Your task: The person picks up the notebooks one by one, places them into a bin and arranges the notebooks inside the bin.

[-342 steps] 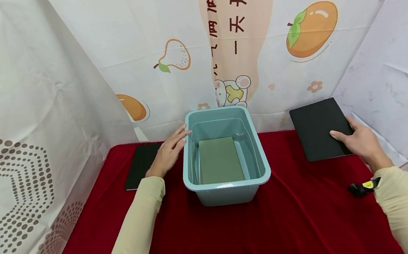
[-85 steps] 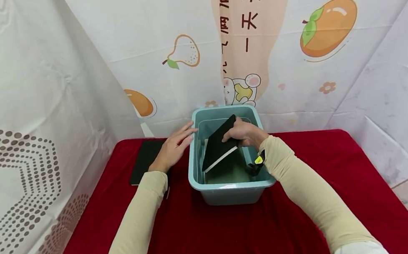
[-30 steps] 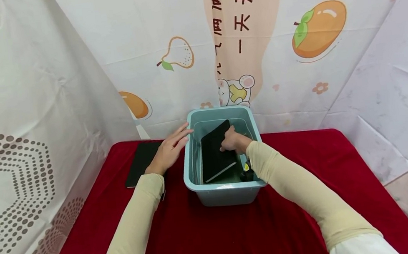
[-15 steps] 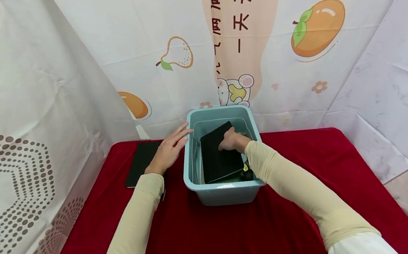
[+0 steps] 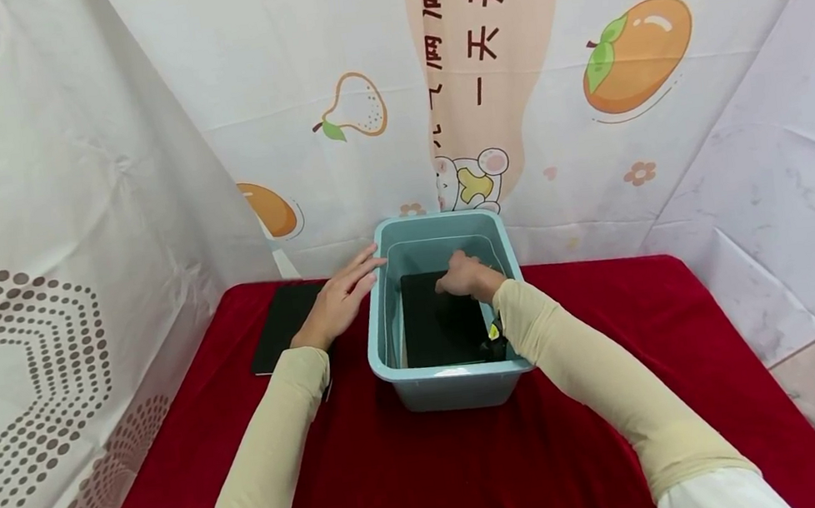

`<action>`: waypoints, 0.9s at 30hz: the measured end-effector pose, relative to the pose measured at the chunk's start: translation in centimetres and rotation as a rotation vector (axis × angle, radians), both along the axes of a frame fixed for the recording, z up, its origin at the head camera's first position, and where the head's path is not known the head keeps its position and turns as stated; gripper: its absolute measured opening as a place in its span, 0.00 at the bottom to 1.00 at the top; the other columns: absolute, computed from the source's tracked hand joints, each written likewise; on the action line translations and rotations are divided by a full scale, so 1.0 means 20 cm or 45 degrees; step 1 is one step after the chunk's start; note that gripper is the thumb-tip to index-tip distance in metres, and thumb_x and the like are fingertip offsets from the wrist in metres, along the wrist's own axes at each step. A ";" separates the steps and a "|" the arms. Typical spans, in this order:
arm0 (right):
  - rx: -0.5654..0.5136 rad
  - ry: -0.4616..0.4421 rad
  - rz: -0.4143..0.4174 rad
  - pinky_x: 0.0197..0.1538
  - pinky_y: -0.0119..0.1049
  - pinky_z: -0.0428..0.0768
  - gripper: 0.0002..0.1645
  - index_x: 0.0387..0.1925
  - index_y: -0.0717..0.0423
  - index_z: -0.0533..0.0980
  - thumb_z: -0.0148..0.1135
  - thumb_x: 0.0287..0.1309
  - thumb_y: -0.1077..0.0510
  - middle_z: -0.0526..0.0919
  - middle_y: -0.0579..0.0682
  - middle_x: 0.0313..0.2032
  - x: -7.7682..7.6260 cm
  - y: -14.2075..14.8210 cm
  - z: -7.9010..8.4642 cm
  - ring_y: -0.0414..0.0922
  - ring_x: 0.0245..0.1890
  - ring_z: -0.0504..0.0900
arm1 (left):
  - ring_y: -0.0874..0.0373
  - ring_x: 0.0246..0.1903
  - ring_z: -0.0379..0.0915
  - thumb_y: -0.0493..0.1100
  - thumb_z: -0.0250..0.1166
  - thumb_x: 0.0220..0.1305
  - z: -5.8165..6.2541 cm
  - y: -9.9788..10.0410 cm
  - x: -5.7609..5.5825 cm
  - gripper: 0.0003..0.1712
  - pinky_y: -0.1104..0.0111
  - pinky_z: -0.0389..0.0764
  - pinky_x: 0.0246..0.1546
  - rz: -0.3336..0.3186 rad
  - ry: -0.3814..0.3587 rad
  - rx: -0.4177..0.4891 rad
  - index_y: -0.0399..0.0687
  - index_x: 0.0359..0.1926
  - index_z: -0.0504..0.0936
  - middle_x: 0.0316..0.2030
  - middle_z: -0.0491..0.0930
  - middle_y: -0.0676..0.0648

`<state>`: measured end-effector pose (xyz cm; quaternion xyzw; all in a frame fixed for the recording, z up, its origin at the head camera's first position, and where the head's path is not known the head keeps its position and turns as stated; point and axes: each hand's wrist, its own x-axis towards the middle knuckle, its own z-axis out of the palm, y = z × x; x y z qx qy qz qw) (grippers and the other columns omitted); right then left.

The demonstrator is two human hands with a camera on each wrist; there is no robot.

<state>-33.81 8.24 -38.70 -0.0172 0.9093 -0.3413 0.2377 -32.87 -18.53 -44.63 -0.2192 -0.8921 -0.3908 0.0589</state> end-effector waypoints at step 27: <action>0.119 0.149 0.114 0.73 0.57 0.66 0.50 0.81 0.57 0.43 0.57 0.71 0.46 0.40 0.66 0.79 0.05 -0.01 0.13 0.63 0.77 0.52 | 0.53 0.77 0.57 0.63 0.46 0.78 0.10 0.00 0.02 0.24 0.41 0.60 0.75 0.019 0.083 -0.160 0.74 0.69 0.74 0.77 0.60 0.66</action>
